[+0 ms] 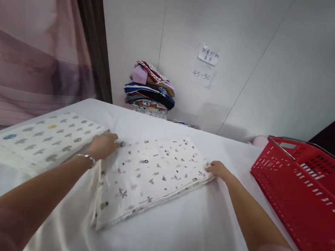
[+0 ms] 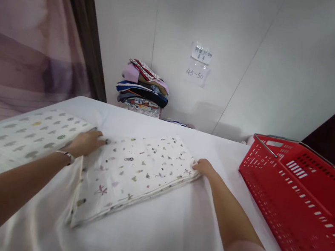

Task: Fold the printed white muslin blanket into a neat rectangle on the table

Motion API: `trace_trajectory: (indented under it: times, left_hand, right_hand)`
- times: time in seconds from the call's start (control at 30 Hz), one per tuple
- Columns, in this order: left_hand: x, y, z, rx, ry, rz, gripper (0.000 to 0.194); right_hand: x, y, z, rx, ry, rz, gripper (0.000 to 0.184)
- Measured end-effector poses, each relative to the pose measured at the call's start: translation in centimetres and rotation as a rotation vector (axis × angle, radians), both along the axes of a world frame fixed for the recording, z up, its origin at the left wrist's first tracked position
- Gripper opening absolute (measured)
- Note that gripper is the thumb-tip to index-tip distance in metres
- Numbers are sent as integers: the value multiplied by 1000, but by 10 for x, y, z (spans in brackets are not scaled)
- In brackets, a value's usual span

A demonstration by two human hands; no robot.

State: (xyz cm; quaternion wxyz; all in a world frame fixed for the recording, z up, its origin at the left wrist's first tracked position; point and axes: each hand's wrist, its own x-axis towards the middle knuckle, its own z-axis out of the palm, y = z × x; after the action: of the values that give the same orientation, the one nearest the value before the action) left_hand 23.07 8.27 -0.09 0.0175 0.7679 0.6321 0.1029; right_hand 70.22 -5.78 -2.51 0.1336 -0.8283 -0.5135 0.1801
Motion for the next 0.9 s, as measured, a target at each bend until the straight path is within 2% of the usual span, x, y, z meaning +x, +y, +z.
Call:
trace_trajectory:
  times: [0.1, 0.17, 0.27, 0.37, 0.43, 0.53, 0.63, 0.7, 0.8, 0.9]
  left_hand:
    - [28, 22, 22, 88, 26, -45, 36]
    - [48, 31, 25, 84, -22, -79, 41]
    - [65, 33, 9, 22, -93, -105, 53]
    - [59, 26, -13, -83, -130, 5, 64]
    - [47, 17, -22, -181, -146, 115, 68]
    - [34, -4, -26, -276, -142, 198, 68]
    - [35, -26, -28, -297, -115, 179, 60]
    - [40, -33, -27, -288, -122, 145, 52]
    - [45, -24, -21, -233, -167, 125, 48]
    - [46, -5, -15, -222, -185, 144, 48]
  right_hand:
    - [-4, -46, -3, 7, 32, -44, 15]
    - [-10, -87, -8, 19, 52, -79, 16]
    - [-16, -143, -16, 37, 205, -85, 22]
    - [-12, -169, -18, -24, 289, -82, 29]
    - [-7, -163, -18, 18, 300, -117, 31]
    - [-4, -128, -19, 124, 280, -192, 48]
    - [-12, -84, -19, 205, 262, -214, 50]
    - [-20, -61, -18, 263, 281, -218, 51]
    - [-29, -44, -18, 349, 377, -285, 59]
    - [-33, -42, -20, 372, 470, -357, 67]
